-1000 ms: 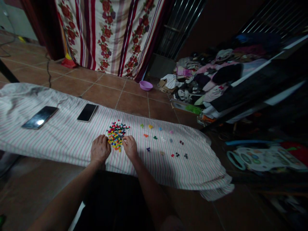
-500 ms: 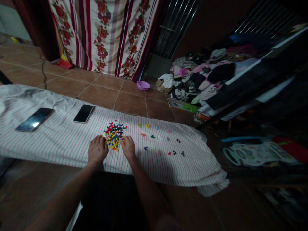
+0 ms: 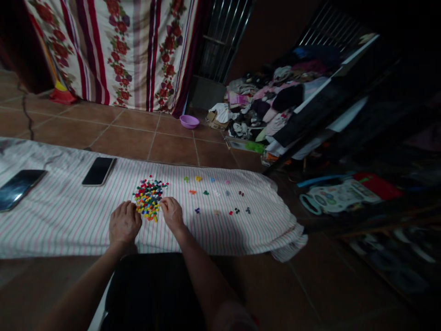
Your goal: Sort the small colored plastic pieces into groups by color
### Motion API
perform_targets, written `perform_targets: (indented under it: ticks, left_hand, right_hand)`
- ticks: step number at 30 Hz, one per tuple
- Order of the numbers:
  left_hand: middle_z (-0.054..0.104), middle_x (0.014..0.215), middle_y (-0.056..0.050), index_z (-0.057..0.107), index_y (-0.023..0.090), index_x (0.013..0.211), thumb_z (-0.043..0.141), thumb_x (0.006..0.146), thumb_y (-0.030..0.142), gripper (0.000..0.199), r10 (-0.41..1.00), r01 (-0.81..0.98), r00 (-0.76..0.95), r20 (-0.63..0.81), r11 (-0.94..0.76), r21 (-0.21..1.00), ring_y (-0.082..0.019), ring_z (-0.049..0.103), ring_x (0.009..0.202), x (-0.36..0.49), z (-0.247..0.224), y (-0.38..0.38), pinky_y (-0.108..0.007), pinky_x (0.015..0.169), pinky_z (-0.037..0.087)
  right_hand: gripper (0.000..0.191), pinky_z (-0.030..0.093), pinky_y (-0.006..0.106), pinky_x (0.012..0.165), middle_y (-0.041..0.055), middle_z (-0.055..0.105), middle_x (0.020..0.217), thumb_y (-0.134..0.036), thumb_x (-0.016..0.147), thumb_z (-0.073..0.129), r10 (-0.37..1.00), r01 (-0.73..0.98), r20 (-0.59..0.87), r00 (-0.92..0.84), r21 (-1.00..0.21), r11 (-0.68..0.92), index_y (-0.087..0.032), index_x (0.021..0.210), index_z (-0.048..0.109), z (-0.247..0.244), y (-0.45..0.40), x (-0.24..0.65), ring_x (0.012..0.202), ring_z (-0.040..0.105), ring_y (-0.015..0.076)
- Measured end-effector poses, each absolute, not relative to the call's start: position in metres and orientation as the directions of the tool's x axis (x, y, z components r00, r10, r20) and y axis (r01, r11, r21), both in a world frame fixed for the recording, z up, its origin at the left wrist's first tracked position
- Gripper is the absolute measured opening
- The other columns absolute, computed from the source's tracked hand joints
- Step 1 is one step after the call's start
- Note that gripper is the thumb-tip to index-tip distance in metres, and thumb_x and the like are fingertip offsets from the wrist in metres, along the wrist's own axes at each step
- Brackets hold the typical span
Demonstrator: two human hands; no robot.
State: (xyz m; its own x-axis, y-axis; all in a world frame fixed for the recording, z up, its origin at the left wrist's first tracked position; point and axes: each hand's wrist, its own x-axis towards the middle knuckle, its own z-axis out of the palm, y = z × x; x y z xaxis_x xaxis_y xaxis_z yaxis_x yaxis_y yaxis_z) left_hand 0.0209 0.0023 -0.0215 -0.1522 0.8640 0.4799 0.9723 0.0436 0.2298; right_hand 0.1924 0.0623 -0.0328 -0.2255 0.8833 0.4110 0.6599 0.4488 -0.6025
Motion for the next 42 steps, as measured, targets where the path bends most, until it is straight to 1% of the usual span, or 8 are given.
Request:
perform_targets:
  ticks: [8,11,16,24,28,35,38,42]
  left_hand:
    - [0.064,0.114,-0.016,0.061,0.012,0.104,0.040,0.086,0.027,0.031,0.867,0.971,-0.141,0.479,0.027,0.238,-0.028,0.056,0.107,0.020,-0.021,0.002,-0.042,0.089,0.042]
    - [0.063,0.115,-0.016,0.060,0.013,0.106,0.040,0.085,0.027,0.032,0.870,0.971,-0.145,0.470,0.035,0.236,-0.028,0.055,0.108,0.020,-0.021,0.002,-0.042,0.089,0.042]
    - [0.064,0.113,-0.016,0.060,0.013,0.103,0.041,0.085,0.026,0.030,0.870,0.971,-0.146,0.471,0.036,0.235,-0.027,0.055,0.106,0.021,-0.019,0.001,-0.041,0.088,0.042]
    - [0.063,0.115,-0.018,0.061,0.012,0.105,0.040,0.085,0.026,0.033,0.873,0.958,-0.168,0.459,0.034,0.286,-0.029,0.055,0.107,0.022,-0.018,0.001,-0.044,0.089,0.042]
    - [0.063,0.115,-0.017,0.061,0.012,0.104,0.039,0.085,0.027,0.033,0.876,0.963,-0.163,0.455,0.041,0.266,-0.028,0.055,0.106,0.022,-0.019,0.002,-0.042,0.090,0.041]
    - [0.063,0.114,-0.015,0.060,0.014,0.104,0.039,0.085,0.027,0.031,0.867,0.973,-0.152,0.475,0.047,0.227,-0.027,0.056,0.104,0.021,-0.021,0.002,-0.041,0.089,0.041]
    - [0.064,0.113,-0.015,0.060,0.016,0.104,0.041,0.084,0.027,0.030,0.861,0.973,-0.150,0.486,0.042,0.228,-0.027,0.056,0.103,0.021,-0.022,0.002,-0.041,0.089,0.041]
    - [0.063,0.114,-0.015,0.060,0.015,0.104,0.041,0.084,0.026,0.030,0.866,0.973,-0.144,0.479,0.036,0.228,-0.027,0.056,0.104,0.021,-0.021,0.002,-0.042,0.090,0.041]
  right_hand:
    - [0.012,0.048,0.028,0.082,0.0041,0.067,0.094,-0.021,0.092,0.051,0.894,0.657,0.425,-0.144,-0.634,0.408,-0.022,0.097,0.062,-0.031,0.059,0.194,0.088,0.061,0.0172]
    - [0.017,0.049,0.030,0.083,0.0046,0.067,0.096,-0.019,0.089,0.052,0.895,0.631,0.439,-0.073,-0.675,0.382,-0.022,0.101,0.063,-0.032,0.059,0.195,0.089,0.062,0.0179]
    - [0.022,0.051,0.030,0.083,0.0036,0.068,0.095,-0.014,0.084,0.050,0.901,0.544,0.431,0.051,-0.769,0.337,-0.023,0.098,0.066,-0.038,0.063,0.206,0.089,0.063,0.0172]
    - [0.021,0.054,0.030,0.080,0.0066,0.068,0.094,-0.028,0.086,0.051,0.880,0.452,0.437,0.184,-0.833,0.319,-0.020,0.100,0.065,-0.035,0.074,0.262,0.086,0.065,0.0172]
    - [0.024,0.055,0.030,0.075,0.0087,0.067,0.093,-0.032,0.083,0.050,0.833,0.465,0.453,0.316,-0.840,0.281,-0.018,0.095,0.065,-0.029,0.087,0.304,0.080,0.065,0.0172]
    - [0.027,0.052,0.031,0.078,0.0108,0.068,0.089,-0.028,0.075,0.049,0.770,0.607,0.411,0.489,-0.794,0.038,-0.015,0.090,0.067,-0.016,0.104,0.387,0.079,0.064,0.0189]
    - [0.028,0.051,0.033,0.080,0.0108,0.071,0.085,-0.023,0.070,0.048,0.774,0.631,0.346,0.530,-0.771,-0.087,-0.015,0.087,0.069,-0.014,0.109,0.416,0.080,0.065,0.0206]
    - [0.030,0.050,0.033,0.082,0.0107,0.073,0.089,-0.019,0.068,0.047,0.793,0.631,0.236,0.561,-0.742,-0.226,-0.015,0.086,0.070,-0.019,0.113,0.439,0.083,0.067,0.0216]
